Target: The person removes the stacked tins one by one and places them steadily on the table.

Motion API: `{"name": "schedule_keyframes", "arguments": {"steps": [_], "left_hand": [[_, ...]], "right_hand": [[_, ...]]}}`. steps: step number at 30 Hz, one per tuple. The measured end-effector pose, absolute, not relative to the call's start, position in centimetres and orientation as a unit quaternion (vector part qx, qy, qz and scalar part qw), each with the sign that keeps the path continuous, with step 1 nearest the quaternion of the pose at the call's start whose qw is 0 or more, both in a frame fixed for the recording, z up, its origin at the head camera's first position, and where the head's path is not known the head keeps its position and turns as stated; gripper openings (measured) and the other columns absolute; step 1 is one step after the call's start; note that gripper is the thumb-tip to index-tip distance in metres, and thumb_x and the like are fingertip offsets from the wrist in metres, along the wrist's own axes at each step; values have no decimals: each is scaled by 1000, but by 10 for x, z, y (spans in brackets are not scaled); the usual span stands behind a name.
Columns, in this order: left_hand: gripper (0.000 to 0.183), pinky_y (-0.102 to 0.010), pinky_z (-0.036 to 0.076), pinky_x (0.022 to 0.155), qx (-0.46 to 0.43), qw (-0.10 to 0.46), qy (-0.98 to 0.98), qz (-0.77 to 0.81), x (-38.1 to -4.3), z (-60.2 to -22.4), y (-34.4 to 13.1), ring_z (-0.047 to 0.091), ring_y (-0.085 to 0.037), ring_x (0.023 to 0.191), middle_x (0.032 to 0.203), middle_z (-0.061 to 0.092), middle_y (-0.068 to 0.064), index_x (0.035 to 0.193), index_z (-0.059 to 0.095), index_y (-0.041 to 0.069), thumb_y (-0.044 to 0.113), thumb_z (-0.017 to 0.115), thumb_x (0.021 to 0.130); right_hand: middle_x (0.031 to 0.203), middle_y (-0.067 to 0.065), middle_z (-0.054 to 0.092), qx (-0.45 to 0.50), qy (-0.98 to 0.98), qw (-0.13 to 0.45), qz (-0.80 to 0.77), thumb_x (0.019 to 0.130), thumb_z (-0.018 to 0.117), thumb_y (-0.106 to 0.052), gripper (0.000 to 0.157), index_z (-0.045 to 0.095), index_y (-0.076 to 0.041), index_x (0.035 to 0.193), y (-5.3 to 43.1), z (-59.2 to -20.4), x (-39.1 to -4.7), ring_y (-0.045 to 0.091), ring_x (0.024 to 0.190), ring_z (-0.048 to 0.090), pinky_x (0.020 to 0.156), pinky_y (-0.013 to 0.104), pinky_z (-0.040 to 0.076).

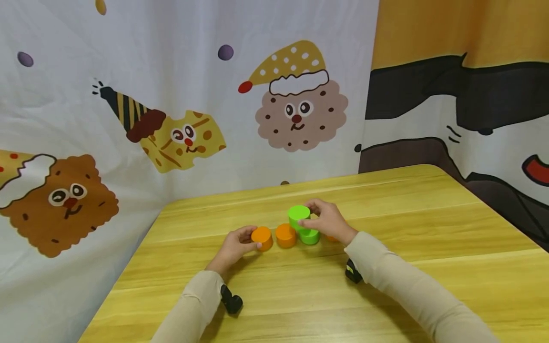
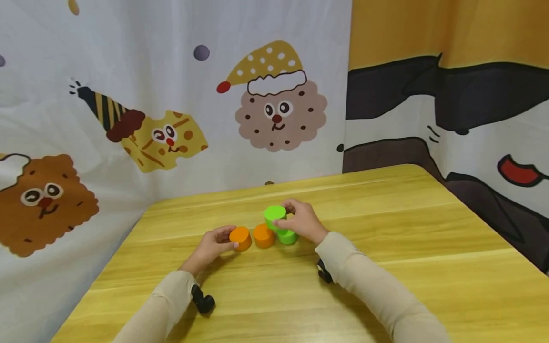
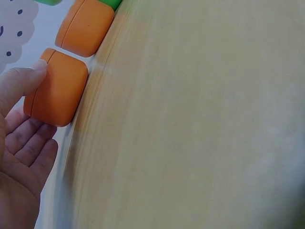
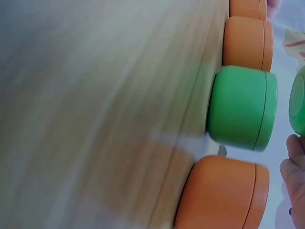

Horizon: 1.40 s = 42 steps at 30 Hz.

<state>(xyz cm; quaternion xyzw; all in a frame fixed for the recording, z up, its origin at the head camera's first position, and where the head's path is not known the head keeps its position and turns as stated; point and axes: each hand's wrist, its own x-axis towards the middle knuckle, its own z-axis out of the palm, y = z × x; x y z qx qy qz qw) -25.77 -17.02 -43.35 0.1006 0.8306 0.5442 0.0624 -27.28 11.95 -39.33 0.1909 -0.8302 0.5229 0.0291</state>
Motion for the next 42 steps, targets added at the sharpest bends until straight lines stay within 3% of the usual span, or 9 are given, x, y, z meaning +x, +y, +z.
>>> {"name": "schedule_keyframes", "arguments": {"steps": [6,20,29,36,42], "left_hand": [[55,-35,51,90,99,60,831,544,-259,-434,-171,59,-27,106,119,61,-14,128,54,2,12,74,79],[55,-36,50,91,114,57,830,543,-256,-434,-171,58,-28,108,121,60,-17,129,52,0,14,73,80],[52,-38,48,94,103,65,828,547,-256,-435,-170,57,-28,110,122,60,-15,129,53,3,12,72,81],[54,-36,50,91,104,65,828,547,-255,-434,-170,58,-27,108,121,60,-15,129,53,2,13,73,80],[54,-36,50,91,109,66,827,548,-257,-434,-171,58,-29,109,121,59,-16,129,52,1,12,73,80]], "right_hand": [[102,9,64,183,-839,44,511,75,78,-24,43,61,-6,109,129,-392,-270,25,99,60,93,50,46],[102,7,64,156,-844,44,512,75,78,-28,43,60,-8,109,152,-393,-267,24,98,60,84,39,50],[102,10,64,145,-848,62,506,75,78,-25,43,60,-5,109,165,-393,-264,28,101,60,91,48,48],[104,12,64,124,-860,71,489,76,76,-28,46,59,-5,112,177,-392,-261,29,100,60,89,47,48],[106,12,63,106,-862,64,492,76,76,-31,47,58,-6,111,190,-392,-260,31,108,57,96,49,45]]}}
